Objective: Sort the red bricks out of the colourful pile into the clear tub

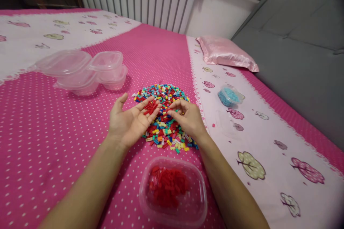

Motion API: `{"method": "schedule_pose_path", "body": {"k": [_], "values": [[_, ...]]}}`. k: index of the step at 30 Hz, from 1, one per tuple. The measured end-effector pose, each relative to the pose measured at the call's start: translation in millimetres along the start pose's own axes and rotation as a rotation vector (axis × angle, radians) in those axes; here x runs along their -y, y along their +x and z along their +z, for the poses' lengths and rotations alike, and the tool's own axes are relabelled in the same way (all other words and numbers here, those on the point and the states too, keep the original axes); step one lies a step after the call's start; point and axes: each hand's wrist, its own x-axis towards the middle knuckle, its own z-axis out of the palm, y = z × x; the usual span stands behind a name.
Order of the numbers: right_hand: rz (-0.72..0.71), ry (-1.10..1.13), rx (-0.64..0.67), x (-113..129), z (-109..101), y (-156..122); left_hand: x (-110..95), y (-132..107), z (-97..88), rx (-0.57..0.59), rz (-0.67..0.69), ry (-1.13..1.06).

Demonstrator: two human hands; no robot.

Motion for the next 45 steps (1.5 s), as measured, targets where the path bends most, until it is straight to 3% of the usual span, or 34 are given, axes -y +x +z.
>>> {"method": "schedule_pose_path", "body": {"k": [10, 21, 27, 30, 35, 40, 45], "values": [[0.02, 0.327, -0.07, -0.8, 2.7, 1.6, 0.3, 1.0, -4.5, 0.187, -0.199, 0.106], [-0.072, 0.18, 0.002, -2.5, 1.1, 0.9, 2.0, 2.2, -4.3, 0.273, -0.266, 0.101], [-0.065, 0.185, -0.067, -3.8, 0.6, 1.0, 0.9, 1.9, -5.8, 0.208, -0.225, 0.087], [-0.031, 0.147, -0.093, -4.0, -0.1, 1.1, -0.2, 0.9, -6.0, 0.155, -0.142, 0.075], [0.002, -0.143, -0.041, -4.0, 0.8, 0.2, -2.0, -1.0, -1.6, 0.041, 0.013, 0.025], [-0.043, -0.384, 0.019, -6.2, 5.0, -1.4, -2.5, -1.8, 1.1, 0.032, 0.024, 0.006], [-0.052, -0.459, 0.061, -6.1, 6.6, -2.1, -1.6, -1.3, -0.4, 0.04, 0.026, 0.007]]}}
